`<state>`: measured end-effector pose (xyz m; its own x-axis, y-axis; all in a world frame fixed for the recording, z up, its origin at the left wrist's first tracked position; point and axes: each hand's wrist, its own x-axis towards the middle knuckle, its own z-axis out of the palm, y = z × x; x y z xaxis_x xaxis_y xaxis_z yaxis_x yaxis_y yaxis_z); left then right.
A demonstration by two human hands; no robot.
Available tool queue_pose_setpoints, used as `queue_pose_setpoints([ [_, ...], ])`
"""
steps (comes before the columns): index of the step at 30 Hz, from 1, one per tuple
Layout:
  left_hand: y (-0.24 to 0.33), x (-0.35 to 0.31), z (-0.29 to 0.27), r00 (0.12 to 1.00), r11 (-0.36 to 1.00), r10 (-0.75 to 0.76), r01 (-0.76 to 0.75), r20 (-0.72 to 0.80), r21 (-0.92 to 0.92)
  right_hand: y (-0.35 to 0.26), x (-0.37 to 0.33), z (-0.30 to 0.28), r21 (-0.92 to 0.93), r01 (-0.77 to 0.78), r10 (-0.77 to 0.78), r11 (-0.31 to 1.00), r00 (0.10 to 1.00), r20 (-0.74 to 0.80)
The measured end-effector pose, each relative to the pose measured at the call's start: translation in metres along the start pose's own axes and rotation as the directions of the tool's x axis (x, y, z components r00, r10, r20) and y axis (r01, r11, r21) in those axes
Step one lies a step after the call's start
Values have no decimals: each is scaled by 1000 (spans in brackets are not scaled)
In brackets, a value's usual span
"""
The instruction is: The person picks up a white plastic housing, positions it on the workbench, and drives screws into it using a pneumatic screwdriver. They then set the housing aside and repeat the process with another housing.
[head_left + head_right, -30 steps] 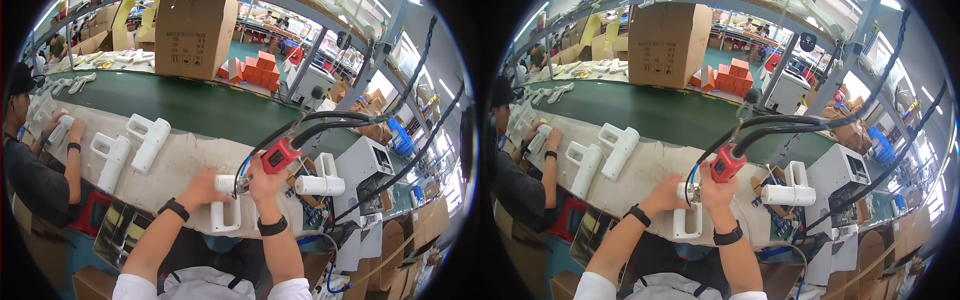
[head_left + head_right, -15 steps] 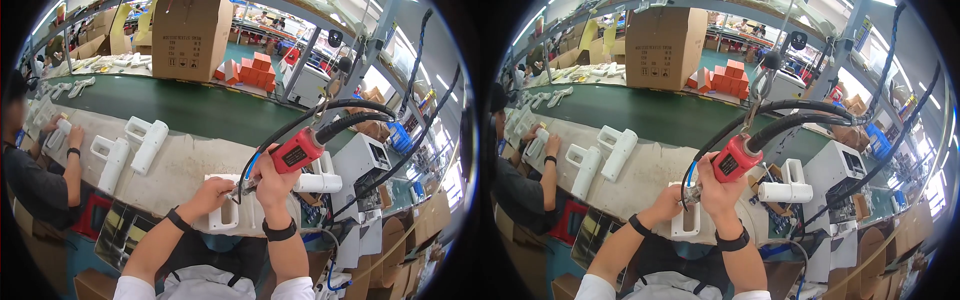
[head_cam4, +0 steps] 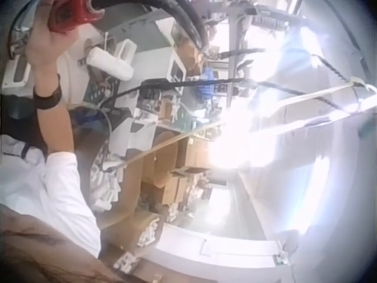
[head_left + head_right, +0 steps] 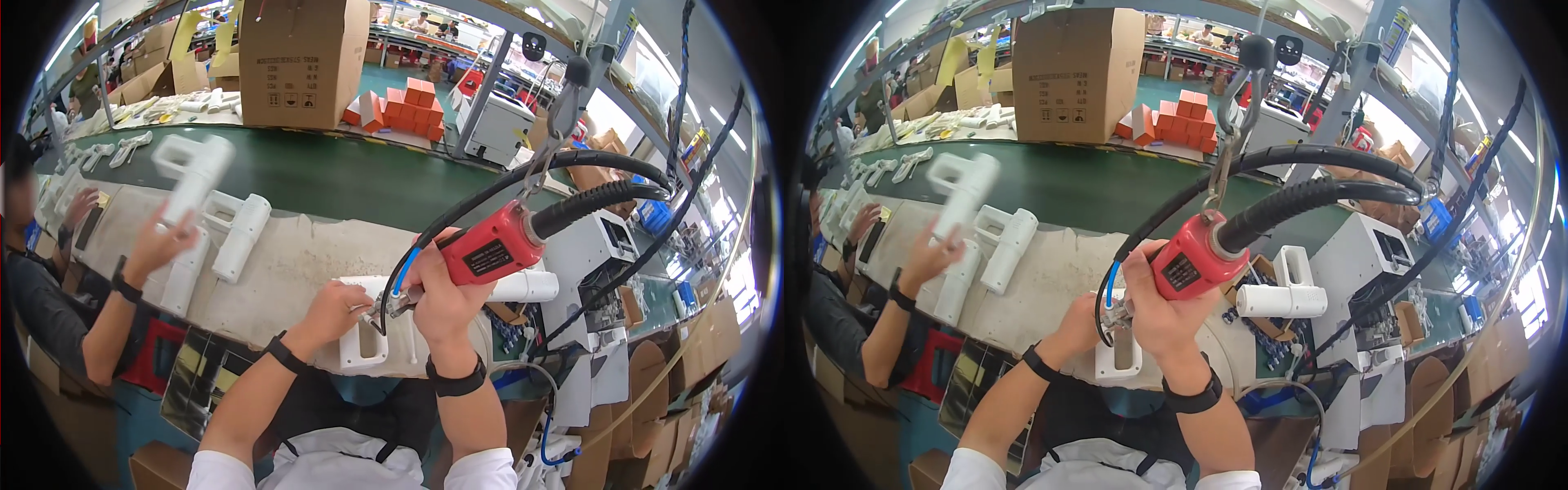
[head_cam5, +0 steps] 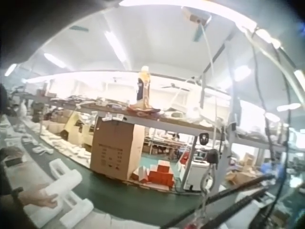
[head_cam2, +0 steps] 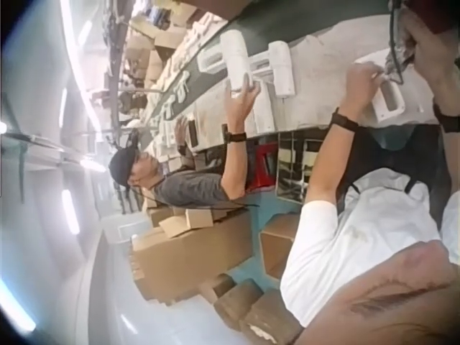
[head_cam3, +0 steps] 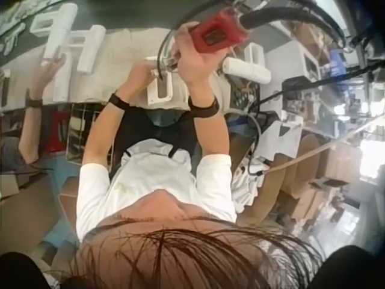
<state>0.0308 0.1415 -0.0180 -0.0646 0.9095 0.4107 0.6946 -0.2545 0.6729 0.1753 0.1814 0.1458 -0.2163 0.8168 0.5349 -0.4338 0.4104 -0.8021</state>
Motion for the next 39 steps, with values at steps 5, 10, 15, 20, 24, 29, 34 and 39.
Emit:
queue_pose_setpoints([
  [5,7,-2,1,996,1000,13,-16,-93,-27,-4,-1,1,37,36,-35,999,999,-17],
  [10,21,-2,-2,980,969,-150,120,-129,-215,-5,-1,0,35,71,-70,997,997,-32],
  [15,14,-10,7,981,963,-166,139,-100,-230,-6,0,1,110,-17,20,994,1000,-21],
  [20,-10,-9,-3,991,998,-54,59,-124,36,32,5,-11,39,-59,61,997,996,-57],
  [24,-27,-13,-6,941,941,-338,338,-22,-14,61,7,-14,-44,-11,9,999,998,-58],
  [29,-23,-17,-29,841,810,-518,541,158,-227,100,3,0,-182,42,-66,982,990,-126],
  [34,-47,-23,10,912,887,-407,409,56,-215,115,-7,-22,-122,-77,58,990,986,-154],
  [39,-48,-32,-1,925,923,-371,377,78,-78,84,-2,-9,-25,-6,2,1000,991,-136],
])
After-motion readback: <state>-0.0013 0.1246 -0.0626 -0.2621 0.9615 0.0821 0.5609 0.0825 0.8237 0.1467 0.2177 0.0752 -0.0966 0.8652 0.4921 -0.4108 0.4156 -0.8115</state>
